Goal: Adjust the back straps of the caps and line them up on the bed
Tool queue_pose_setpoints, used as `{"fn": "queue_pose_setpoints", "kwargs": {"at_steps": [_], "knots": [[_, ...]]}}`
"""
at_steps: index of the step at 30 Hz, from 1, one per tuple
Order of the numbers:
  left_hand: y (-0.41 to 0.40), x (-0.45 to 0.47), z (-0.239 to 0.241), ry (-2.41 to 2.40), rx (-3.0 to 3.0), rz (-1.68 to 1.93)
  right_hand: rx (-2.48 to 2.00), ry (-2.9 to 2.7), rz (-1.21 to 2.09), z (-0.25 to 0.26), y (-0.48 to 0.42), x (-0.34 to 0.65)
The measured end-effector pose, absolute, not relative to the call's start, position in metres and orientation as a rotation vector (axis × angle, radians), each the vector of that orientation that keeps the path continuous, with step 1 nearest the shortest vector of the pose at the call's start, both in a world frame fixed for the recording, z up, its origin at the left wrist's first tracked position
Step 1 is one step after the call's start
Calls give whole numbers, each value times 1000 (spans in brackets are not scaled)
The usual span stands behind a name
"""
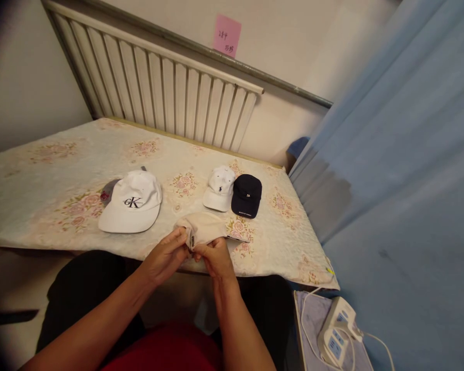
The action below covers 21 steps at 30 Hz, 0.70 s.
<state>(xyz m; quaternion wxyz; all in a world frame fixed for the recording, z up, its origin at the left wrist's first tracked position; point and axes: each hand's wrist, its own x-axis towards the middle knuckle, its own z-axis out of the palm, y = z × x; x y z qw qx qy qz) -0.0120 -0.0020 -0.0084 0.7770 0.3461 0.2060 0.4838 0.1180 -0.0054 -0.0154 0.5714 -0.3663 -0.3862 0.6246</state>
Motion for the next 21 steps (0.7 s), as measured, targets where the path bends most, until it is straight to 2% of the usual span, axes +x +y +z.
{"fn": "queue_pose_setpoints", "kwargs": {"at_steps": [10,21], "knots": [[-2,-10,-12,529,738,1078,-742,-755,1499,-19,-5,112],[-2,-9,-12,592,758,1132,-784,-833,1499,-22,-5,110]]}}
